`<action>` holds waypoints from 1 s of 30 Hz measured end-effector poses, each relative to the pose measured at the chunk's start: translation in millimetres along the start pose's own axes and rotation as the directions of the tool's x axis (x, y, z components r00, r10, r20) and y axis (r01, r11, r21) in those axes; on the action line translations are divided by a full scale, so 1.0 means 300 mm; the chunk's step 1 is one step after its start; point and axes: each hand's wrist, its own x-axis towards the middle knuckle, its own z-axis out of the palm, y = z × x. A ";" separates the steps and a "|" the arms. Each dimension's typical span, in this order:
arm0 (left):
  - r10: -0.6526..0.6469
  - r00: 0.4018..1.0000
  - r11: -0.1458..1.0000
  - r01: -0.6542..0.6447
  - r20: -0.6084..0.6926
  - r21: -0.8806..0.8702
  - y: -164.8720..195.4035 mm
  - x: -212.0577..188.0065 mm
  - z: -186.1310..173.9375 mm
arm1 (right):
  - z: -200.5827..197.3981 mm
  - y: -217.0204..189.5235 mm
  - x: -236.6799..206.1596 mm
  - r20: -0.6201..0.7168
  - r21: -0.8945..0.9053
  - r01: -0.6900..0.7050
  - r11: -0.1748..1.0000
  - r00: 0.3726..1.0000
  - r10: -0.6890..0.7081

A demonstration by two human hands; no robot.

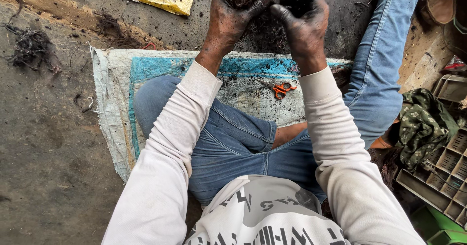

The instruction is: The person sits cross-legged on a mat and cleans a dark fibrous material by hand, picking out debris and occasionally using orange-handled scissors to cut sections. The cleaned material is placed into a nearby basket.

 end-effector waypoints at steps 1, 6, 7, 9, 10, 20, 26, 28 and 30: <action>0.011 1.000 1.000 -0.010 -0.016 0.013 -0.002 0.000 0.002 | -0.007 0.006 0.001 -0.014 0.054 -0.035 0.998 0.999 0.035; 0.063 0.998 0.991 -0.060 -0.016 0.121 -0.017 0.008 0.003 | -0.024 0.035 0.003 -0.067 0.245 -0.140 0.959 0.985 0.161; 0.082 0.996 0.976 -0.077 -0.019 0.202 -0.024 0.009 0.003 | -0.023 0.041 0.003 -0.073 0.248 -0.135 0.959 0.985 0.158; 0.182 0.983 0.946 -0.168 -0.026 0.277 -0.046 0.011 0.005 | -0.019 0.046 -0.001 -0.074 0.241 -0.124 0.963 0.987 0.145; 0.229 0.973 0.926 -0.210 -0.025 0.314 -0.061 0.010 0.007 | -0.017 0.047 -0.004 -0.069 0.230 -0.118 0.966 0.988 0.137; 0.240 0.969 0.852 -0.180 -0.060 0.491 -0.212 -0.013 0.023 | -0.074 0.025 0.033 0.107 -0.055 -0.103 0.993 0.988 0.108; 0.267 0.958 0.838 -0.180 -0.100 0.515 -0.222 -0.018 0.028 | -0.048 0.054 0.020 0.217 -0.794 0.301 0.528 0.952 -0.216; 0.117 0.991 0.937 -0.090 -0.061 0.338 -0.223 -0.020 0.026 | -0.035 0.068 0.011 0.187 -0.780 0.314 0.541 0.942 -0.278; 0.208 0.972 0.884 -0.137 -0.114 0.448 -0.224 -0.018 0.024 | -0.034 0.075 0.007 0.162 -0.755 0.328 0.569 0.933 -0.322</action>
